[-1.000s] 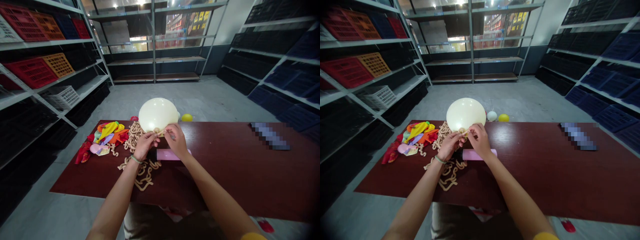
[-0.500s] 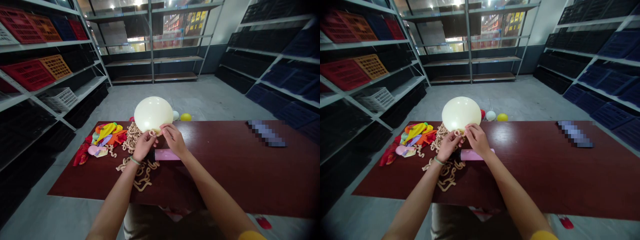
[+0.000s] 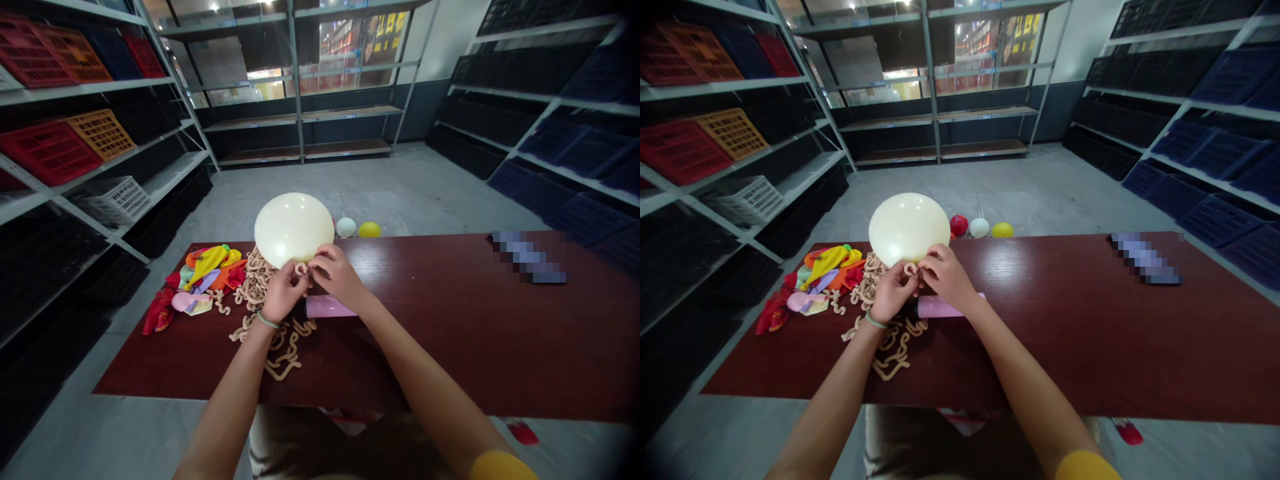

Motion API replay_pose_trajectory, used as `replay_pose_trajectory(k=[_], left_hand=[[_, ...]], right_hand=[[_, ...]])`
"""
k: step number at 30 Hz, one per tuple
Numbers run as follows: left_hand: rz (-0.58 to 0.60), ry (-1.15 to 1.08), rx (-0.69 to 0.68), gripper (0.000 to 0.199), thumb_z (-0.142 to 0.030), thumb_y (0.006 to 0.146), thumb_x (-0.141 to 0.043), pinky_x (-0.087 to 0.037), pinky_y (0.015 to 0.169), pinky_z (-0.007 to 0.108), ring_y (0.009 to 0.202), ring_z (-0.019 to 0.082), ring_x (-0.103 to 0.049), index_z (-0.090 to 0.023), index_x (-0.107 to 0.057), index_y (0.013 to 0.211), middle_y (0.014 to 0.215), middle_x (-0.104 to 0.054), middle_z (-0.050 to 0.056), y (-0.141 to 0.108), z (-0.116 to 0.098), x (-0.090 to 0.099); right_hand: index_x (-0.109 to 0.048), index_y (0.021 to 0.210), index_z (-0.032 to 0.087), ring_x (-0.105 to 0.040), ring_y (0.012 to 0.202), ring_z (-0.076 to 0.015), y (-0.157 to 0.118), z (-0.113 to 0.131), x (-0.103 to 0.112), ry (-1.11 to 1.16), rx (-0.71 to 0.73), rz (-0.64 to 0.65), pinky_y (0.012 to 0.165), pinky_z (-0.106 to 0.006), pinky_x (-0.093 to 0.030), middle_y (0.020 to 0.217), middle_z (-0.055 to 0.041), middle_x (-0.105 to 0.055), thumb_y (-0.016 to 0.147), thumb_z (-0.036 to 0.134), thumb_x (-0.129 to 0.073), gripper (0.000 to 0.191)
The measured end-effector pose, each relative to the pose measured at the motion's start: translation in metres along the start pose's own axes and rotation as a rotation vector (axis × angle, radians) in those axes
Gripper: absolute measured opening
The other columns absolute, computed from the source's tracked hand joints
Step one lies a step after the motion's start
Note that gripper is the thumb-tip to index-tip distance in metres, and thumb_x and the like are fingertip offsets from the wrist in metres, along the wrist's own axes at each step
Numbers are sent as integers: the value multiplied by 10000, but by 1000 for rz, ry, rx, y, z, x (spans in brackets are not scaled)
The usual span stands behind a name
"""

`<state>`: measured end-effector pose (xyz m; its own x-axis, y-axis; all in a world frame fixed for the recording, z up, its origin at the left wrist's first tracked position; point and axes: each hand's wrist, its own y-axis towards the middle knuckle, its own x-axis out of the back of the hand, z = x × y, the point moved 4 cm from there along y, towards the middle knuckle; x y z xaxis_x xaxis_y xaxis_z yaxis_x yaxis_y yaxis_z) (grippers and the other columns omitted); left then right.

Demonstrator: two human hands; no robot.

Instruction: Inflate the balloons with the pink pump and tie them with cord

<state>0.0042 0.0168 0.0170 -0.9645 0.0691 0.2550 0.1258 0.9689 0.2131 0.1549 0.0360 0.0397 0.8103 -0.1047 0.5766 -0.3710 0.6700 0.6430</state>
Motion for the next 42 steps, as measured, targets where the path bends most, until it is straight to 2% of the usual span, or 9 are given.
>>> replay_pose_trajectory(k=[8, 11, 14, 17, 20, 27, 30, 36, 42], left_hand=[[-203, 15, 15, 178, -349, 891, -595, -398, 483, 212, 435, 115, -547, -229, -474, 841, 518, -580, -60, -3, 7, 6], [-188, -118, -9, 185, -378, 905, -579, -382, 449, 209, 419, 99, -534, -225, -475, 906, 604, -616, -52, -1, 7, 4], [-142, -191, -49, 204, -391, 912, -577, -387, 433, 206, 413, 84, -534, -220, -475, 957, 682, -638, -42, 2, 6, 2], [-114, -176, -79, 201, -383, 915, -582, -405, 447, 207, 426, 79, -543, -209, -500, 973, 698, -639, -33, 3, 5, 2], [-102, -156, -76, 198, -383, 917, -582, -411, 454, 211, 435, 82, -544, -205, -517, 971, 707, -648, -23, 2, 6, 2], [-128, -112, 2, 234, -409, 867, -641, -416, 480, 221, 451, 93, -550, -211, -545, 949, 733, -676, -9, 0, 11, 2], [-148, -68, 8, 222, -400, 869, -642, -409, 490, 226, 448, 98, -549, -216, -534, 929, 724, -682, -5, -1, 10, 3], [-227, 57, 20, 160, -357, 896, -622, -402, 526, 236, 472, 134, -561, -223, -539, 924, 540, -596, -38, 0, 8, 9], [-297, 87, 6, 116, -317, 906, -597, -427, 543, 248, 497, 130, -581, -220, -534, 919, 658, -650, -15, 2, 9, 12]], right_hand=[[-631, 861, 241, -504, 991, -227, -3, 9, -4, -141, 39, 4, 844, -373, -474, 1010, -66, -579, 886, 239, -577, 59], [-643, 857, 237, -533, 984, -210, 0, 10, 2, -53, 42, -29, 881, -376, -474, 982, -58, -593, 910, 246, -564, 96], [-661, 893, 240, -571, 952, -182, 4, 8, 10, 98, -58, -56, 865, -357, -485, 948, -39, -613, 948, 278, -535, 143], [-683, 926, 239, -592, 887, -158, 6, 5, 13, 186, -170, -20, 798, -321, -494, 917, -23, -627, 948, 279, -542, 148], [-709, 926, 245, -596, 866, -149, 6, 4, 12, 188, -203, 33, 769, -302, -493, 904, -16, -621, 921, 289, -591, 126], [-711, 878, 254, -588, 915, -164, 6, 5, 11, 96, -169, 103, 814, -323, -474, 919, -20, -642, 911, 260, -596, 120], [-675, 836, 244, -579, 890, -163, 5, 7, 11, 53, -174, 68, 779, -306, -465, 891, -14, -638, 897, 232, -598, 99], [-575, 794, 238, -534, 887, -197, 0, 9, 7, -190, -110, -39, 749, -315, -439, 857, -31, -598, 838, 154, -575, 95], [-538, 796, 239, -511, 878, -222, -2, 5, 2, -284, -33, -42, 744, -348, -446, 848, -49, -568, 821, 130, -519, 114]])
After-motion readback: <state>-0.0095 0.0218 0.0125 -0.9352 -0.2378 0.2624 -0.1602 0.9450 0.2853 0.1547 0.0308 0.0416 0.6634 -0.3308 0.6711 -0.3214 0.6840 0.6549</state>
